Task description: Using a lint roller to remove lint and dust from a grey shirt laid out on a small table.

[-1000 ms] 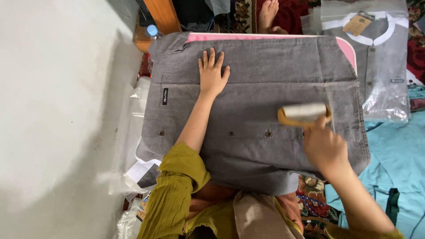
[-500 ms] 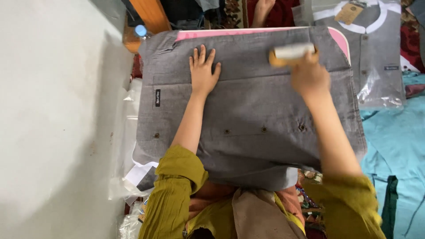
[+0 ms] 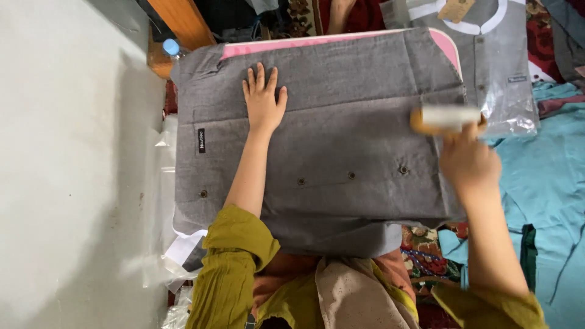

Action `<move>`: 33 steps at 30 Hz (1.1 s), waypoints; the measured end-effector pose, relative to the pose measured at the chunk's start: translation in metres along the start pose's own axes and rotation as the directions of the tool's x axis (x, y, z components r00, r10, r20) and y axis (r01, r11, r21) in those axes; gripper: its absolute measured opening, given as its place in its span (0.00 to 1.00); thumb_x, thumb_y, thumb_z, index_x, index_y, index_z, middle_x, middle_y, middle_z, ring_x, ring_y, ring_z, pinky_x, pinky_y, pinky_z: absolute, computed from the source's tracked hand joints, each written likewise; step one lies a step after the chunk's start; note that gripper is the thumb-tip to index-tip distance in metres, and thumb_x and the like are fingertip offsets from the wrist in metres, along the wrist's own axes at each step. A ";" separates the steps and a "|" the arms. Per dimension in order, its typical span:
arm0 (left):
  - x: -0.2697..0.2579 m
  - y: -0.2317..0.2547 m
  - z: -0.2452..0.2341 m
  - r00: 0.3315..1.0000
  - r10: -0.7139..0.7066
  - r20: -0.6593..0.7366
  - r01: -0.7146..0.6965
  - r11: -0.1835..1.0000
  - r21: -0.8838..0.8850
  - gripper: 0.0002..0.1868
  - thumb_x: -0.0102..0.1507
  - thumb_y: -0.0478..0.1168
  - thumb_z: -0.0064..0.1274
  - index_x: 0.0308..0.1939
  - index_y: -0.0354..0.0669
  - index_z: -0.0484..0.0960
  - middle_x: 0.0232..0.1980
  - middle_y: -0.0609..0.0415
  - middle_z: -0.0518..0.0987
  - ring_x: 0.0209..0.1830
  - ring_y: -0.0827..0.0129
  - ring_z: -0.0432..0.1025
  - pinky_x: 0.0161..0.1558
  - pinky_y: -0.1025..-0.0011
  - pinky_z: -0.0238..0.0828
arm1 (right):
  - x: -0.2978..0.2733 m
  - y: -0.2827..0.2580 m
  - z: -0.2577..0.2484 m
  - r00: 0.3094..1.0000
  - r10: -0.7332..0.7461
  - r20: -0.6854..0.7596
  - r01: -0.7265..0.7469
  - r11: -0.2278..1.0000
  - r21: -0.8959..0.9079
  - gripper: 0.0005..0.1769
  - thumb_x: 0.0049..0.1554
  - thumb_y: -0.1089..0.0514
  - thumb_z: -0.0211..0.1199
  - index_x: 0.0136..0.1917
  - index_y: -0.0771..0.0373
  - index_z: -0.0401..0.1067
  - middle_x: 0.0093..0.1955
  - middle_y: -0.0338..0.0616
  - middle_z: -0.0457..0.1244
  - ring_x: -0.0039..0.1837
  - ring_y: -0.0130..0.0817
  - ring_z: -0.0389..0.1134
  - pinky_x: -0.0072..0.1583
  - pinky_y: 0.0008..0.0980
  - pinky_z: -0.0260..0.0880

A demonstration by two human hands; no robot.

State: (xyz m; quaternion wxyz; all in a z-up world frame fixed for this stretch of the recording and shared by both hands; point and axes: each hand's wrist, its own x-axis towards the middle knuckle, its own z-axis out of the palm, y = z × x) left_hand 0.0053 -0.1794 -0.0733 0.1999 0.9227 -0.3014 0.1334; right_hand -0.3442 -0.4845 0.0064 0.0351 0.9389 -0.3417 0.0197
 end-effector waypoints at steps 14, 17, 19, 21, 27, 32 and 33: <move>0.003 -0.001 0.002 1.000 -0.009 -0.001 0.009 0.999 -0.038 0.27 0.73 0.52 0.44 0.74 0.47 0.71 0.81 0.41 0.54 0.81 0.38 0.44 0.76 0.37 0.40 | 0.047 -0.055 0.028 0.958 0.106 -0.268 -0.058 0.982 0.179 0.25 0.73 0.47 0.52 0.69 0.72 0.61 0.40 0.63 0.70 0.40 0.62 0.74 0.36 0.55 0.72; -0.002 -0.002 0.003 1.000 -0.008 0.008 0.008 0.999 -0.043 0.27 0.74 0.52 0.43 0.75 0.47 0.70 0.81 0.41 0.53 0.81 0.39 0.43 0.77 0.38 0.38 | -0.051 -0.058 -0.014 0.990 0.131 0.052 -0.138 0.972 0.191 0.34 0.73 0.43 0.40 0.78 0.74 0.49 0.43 0.67 0.69 0.41 0.69 0.73 0.38 0.60 0.73; 0.001 -0.002 0.005 1.000 -0.015 0.017 0.016 1.000 -0.025 0.28 0.74 0.53 0.42 0.76 0.48 0.69 0.81 0.41 0.51 0.81 0.38 0.42 0.77 0.37 0.37 | -0.096 -0.053 -0.040 0.968 0.124 0.217 -0.154 0.980 0.126 0.26 0.71 0.45 0.44 0.70 0.70 0.53 0.35 0.62 0.70 0.37 0.64 0.74 0.35 0.55 0.74; 0.002 -0.001 0.005 1.000 -0.019 0.025 0.019 1.000 -0.020 0.28 0.74 0.53 0.41 0.76 0.48 0.68 0.81 0.41 0.51 0.81 0.38 0.42 0.77 0.37 0.37 | -0.098 -0.049 -0.060 0.948 0.098 0.302 -0.144 0.981 0.134 0.27 0.70 0.47 0.42 0.71 0.70 0.51 0.34 0.61 0.69 0.35 0.62 0.74 0.34 0.54 0.75; 0.001 -0.001 0.003 1.000 -0.021 0.022 0.021 1.000 -0.015 0.28 0.74 0.53 0.42 0.76 0.48 0.69 0.81 0.41 0.51 0.81 0.38 0.42 0.76 0.37 0.38 | 0.009 -0.050 -0.001 0.998 -0.067 0.011 0.066 0.995 0.075 0.30 0.72 0.48 0.45 0.74 0.76 0.54 0.38 0.60 0.69 0.37 0.60 0.74 0.34 0.51 0.75; -0.001 -0.003 0.004 1.000 -0.013 0.007 0.014 0.998 -0.056 0.28 0.74 0.53 0.42 0.76 0.48 0.68 0.82 0.42 0.50 0.82 0.40 0.41 0.78 0.38 0.36 | 0.145 -0.078 0.014 0.999 -0.033 -0.039 0.040 0.982 0.185 0.30 0.72 0.52 0.51 0.73 0.80 0.50 0.71 0.87 0.51 0.50 0.71 0.73 0.44 0.58 0.77; -0.002 -0.002 0.003 1.000 -0.012 -0.007 0.012 0.998 -0.057 0.28 0.74 0.53 0.43 0.75 0.47 0.69 0.82 0.42 0.52 0.82 0.40 0.42 0.77 0.38 0.38 | 0.162 -0.078 0.025 0.996 -0.035 -0.083 0.051 0.981 0.189 0.30 0.71 0.52 0.53 0.72 0.78 0.49 0.58 0.75 0.60 0.47 0.68 0.73 0.41 0.57 0.75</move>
